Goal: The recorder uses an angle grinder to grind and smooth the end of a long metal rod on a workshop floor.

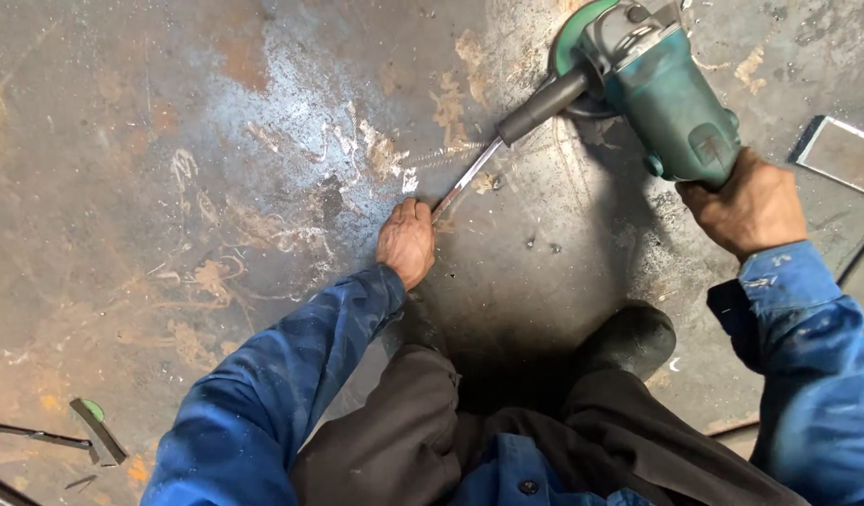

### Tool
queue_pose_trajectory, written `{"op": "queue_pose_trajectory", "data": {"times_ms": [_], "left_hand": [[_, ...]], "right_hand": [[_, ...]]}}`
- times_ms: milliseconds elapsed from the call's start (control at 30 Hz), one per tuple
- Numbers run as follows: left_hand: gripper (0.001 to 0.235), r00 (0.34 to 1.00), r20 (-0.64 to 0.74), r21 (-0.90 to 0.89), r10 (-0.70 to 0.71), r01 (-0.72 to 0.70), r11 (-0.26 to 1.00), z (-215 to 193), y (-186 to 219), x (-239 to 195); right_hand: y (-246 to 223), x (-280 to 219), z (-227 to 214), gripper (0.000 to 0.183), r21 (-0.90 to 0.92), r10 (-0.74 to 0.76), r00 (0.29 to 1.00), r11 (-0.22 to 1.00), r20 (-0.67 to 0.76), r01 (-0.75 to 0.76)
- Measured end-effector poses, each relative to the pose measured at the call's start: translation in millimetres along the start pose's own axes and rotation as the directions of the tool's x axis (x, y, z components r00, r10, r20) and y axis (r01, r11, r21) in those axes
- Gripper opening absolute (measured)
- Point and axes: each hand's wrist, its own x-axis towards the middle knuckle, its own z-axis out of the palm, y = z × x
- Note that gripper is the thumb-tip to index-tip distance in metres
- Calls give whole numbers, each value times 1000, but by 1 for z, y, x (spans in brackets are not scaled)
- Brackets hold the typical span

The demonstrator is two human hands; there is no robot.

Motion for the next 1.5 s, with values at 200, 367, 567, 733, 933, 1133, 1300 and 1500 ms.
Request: {"op": "queue_pose_trajectory", "data": {"times_ms": [200, 367, 567, 733, 933, 1133, 1300, 1500], "left_hand": [[32, 1000, -5, 13, 27, -27, 1000, -3, 1, 1], [34, 1000, 3, 2, 16, -16, 1000, -9, 5, -2], [29, 1000, -16, -32, -7, 7, 999, 0, 0, 0], [28, 1000, -24, -55, -8, 7, 998, -3, 0, 0], [26, 1000, -28, -85, -11, 9, 996, 0, -2, -1], [27, 999, 15, -98, -37, 38, 994, -15, 6, 0], [28, 999, -30, -84, -21, 19, 996, -9, 1, -1], [26, 998, 8, -95, -61, 62, 994, -13, 5, -1]], "right_hand": [[-38, -36, 9, 48, -106, 11, 996, 994, 93, -1], [-48, -49, 18, 52, -109, -75, 988, 990, 135, 90], [-22, -9, -7, 57, -18, 49, 973, 999, 227, -46], [1, 27, -31, 55, 53, 145, 986, 987, 87, -150], [2, 6, -1, 53, 103, 96, 991, 989, 91, -106], [-52, -49, 14, 58, -12, -14, 984, 1000, 180, 17], [-50, -44, 1, 64, 72, -54, 977, 997, 204, 40], [-7, 15, -16, 61, 65, 192, 921, 972, 338, -226]]}}
